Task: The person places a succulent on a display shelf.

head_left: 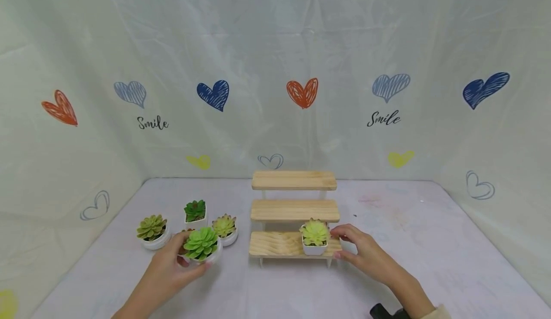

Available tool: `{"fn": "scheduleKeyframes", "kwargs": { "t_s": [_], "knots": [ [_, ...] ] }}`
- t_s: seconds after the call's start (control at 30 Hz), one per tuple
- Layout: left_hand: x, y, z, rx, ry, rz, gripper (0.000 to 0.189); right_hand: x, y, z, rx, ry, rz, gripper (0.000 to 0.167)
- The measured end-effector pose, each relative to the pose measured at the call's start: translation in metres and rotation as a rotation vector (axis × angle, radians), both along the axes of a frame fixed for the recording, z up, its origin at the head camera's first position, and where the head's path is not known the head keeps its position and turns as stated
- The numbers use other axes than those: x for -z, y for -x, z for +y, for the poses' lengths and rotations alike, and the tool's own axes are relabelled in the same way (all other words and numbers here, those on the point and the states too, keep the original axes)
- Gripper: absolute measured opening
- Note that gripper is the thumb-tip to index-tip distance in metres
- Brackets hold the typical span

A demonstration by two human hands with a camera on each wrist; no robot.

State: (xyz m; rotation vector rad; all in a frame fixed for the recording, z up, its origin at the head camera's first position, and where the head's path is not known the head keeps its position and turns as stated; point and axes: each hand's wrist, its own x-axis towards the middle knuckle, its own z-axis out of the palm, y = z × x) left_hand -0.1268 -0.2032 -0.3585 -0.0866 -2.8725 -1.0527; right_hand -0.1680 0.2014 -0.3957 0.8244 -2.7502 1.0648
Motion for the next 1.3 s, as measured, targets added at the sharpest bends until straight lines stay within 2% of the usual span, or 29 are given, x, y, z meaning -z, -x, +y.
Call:
{"fn": "scheduleKeyframes", "kwargs": {
  "t_s": [0.2, 0.37, 0.7, 0.87, 1.3],
  "knots": [
    [0.0, 0.005, 0.03, 0.052, -0.077, 0.0, 0.071, 0.001, 0.0, 0.0, 0.006, 0.001, -0.001, 0.037],
    [0.005, 0.012, 0.053, 0.102, -0.149, 0.003, 0.071, 0.001, 0.0, 0.0, 0.003, 0.0, -0.001, 0.037],
    [0.017, 0.032, 0.092, 0.27, -0.18, 0.065, 0.067, 0.001, 0.0, 0.001, -0.006, 0.004, 0.012, 0.037],
    [0.018, 0.038, 0.102, 0.328, -0.21, 0.046, 0.069, 0.001, 0.0, 0.001, -0.005, 0.002, 0.017, 0.037],
    [0.014, 0.04, 0.106, 0.373, -0.213, 0.011, 0.067, -0.001, -0.001, 0.0, -0.007, 0.001, 0.015, 0.037]
  ]
}}
